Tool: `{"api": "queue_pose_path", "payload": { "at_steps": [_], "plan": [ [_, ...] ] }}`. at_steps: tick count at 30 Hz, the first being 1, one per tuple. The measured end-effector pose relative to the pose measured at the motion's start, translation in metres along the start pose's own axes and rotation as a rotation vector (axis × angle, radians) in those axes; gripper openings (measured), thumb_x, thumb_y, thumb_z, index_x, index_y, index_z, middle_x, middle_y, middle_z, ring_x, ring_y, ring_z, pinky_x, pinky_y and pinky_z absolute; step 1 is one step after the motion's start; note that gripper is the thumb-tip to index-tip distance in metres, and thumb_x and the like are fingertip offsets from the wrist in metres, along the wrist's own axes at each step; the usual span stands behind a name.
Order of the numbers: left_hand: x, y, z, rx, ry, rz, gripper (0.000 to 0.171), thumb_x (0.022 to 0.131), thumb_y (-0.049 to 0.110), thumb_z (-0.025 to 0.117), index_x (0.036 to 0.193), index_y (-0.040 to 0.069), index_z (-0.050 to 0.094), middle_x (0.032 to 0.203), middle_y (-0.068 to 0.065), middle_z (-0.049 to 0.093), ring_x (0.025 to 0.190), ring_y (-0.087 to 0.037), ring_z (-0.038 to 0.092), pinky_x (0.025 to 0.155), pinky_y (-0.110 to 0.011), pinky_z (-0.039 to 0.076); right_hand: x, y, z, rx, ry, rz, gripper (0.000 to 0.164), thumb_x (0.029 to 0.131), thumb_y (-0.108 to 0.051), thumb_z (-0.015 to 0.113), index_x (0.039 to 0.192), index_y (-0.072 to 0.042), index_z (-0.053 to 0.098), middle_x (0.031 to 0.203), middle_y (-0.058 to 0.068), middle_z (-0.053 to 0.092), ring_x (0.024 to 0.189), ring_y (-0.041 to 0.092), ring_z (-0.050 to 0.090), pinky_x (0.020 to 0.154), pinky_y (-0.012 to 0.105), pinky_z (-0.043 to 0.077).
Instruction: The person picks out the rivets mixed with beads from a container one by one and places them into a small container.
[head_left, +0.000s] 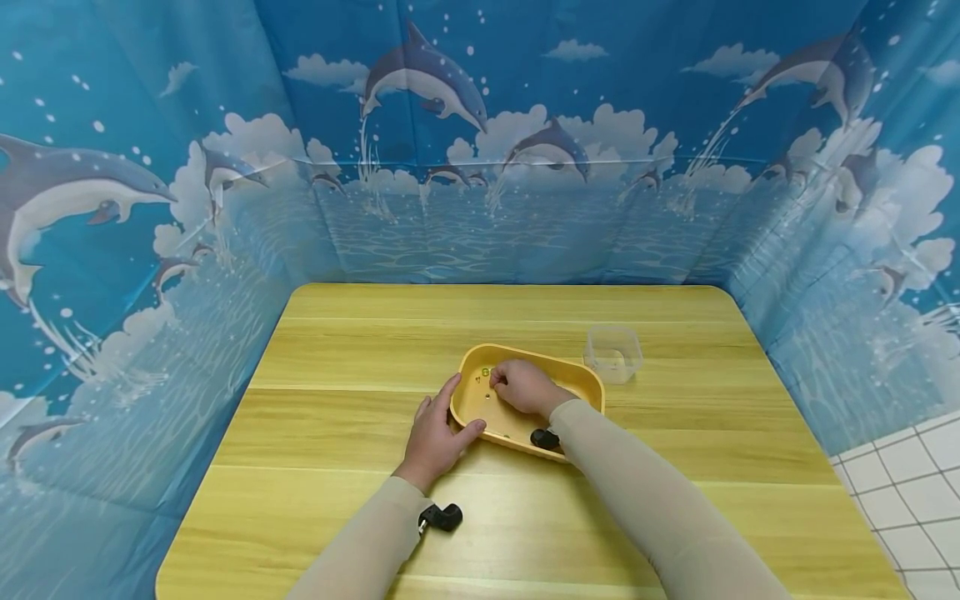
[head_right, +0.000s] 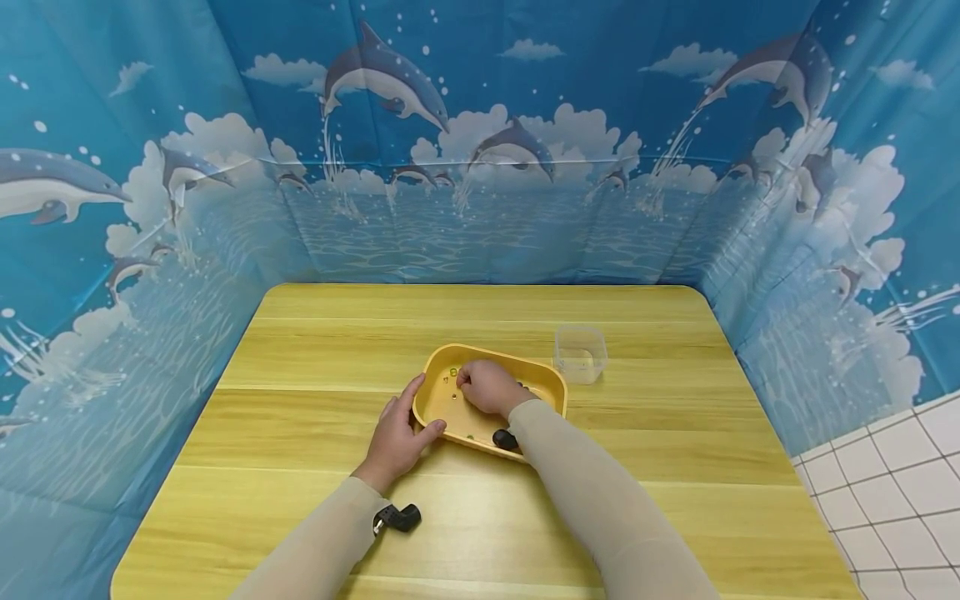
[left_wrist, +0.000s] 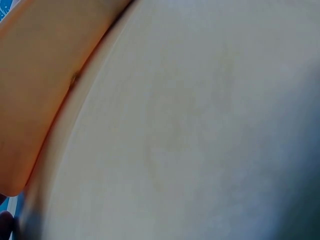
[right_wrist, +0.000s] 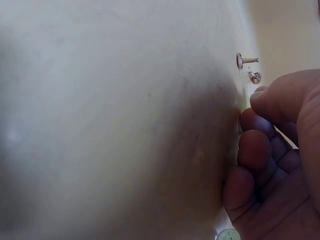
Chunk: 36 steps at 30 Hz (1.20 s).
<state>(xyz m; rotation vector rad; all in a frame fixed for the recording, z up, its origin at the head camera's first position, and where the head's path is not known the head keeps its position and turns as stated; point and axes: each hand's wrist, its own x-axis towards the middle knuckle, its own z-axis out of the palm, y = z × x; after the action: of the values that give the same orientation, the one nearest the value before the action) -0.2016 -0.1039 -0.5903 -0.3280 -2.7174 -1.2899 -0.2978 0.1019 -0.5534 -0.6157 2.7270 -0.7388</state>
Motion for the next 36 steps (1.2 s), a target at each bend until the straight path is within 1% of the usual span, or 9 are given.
{"api": "queue_pose_path", "payload": {
  "at_steps": [10, 16, 25, 36],
  "plan": [
    [-0.0011, 0.0, 0.0004, -0.007, 0.003, -0.007, 0.086, 0.094, 0.044, 0.076, 0.166, 0.023, 0.034, 0.162, -0.007, 0.052, 0.144, -0.035, 0.055, 0.132, -0.058, 0.018, -0.0003, 0.0008, 0.0017, -0.002, -0.007, 0.008, 0.01, 0.103, -0.014, 0.064, 0.099, -0.014, 0.074, 0.1, 0.002, 0.072, 0.085, 0.016, 0.06, 0.084, 0.035, 0.054],
    [-0.0011, 0.0004, 0.0006, 0.004, -0.002, -0.013, 0.086, 0.094, 0.047, 0.075, 0.166, 0.023, 0.033, 0.163, -0.006, 0.05, 0.146, -0.033, 0.053, 0.132, -0.057, 0.018, -0.0005, 0.0017, 0.002, 0.005, -0.002, 0.003, 0.011, 0.103, -0.015, 0.064, 0.1, -0.014, 0.075, 0.101, 0.002, 0.073, 0.087, 0.016, 0.06, 0.086, 0.035, 0.055],
    [-0.0015, -0.0005, 0.0017, 0.0, 0.009, 0.003, 0.086, 0.094, 0.047, 0.075, 0.166, 0.021, 0.034, 0.162, -0.007, 0.052, 0.144, -0.034, 0.055, 0.131, -0.06, 0.02, -0.0011, 0.0014, 0.0023, 0.002, -0.008, 0.015, 0.012, 0.103, -0.015, 0.064, 0.1, -0.014, 0.075, 0.101, 0.002, 0.073, 0.086, 0.015, 0.06, 0.085, 0.034, 0.054],
    [-0.0014, -0.0021, 0.0023, 0.005, -0.017, -0.016, 0.089, 0.095, 0.052, 0.073, 0.167, 0.023, 0.031, 0.163, -0.004, 0.049, 0.146, -0.032, 0.053, 0.133, -0.055, 0.017, -0.0023, 0.0027, 0.0028, 0.007, -0.003, 0.006, 0.011, 0.103, -0.014, 0.064, 0.098, -0.015, 0.074, 0.097, 0.001, 0.071, 0.084, 0.015, 0.059, 0.084, 0.033, 0.053]
  ]
}}
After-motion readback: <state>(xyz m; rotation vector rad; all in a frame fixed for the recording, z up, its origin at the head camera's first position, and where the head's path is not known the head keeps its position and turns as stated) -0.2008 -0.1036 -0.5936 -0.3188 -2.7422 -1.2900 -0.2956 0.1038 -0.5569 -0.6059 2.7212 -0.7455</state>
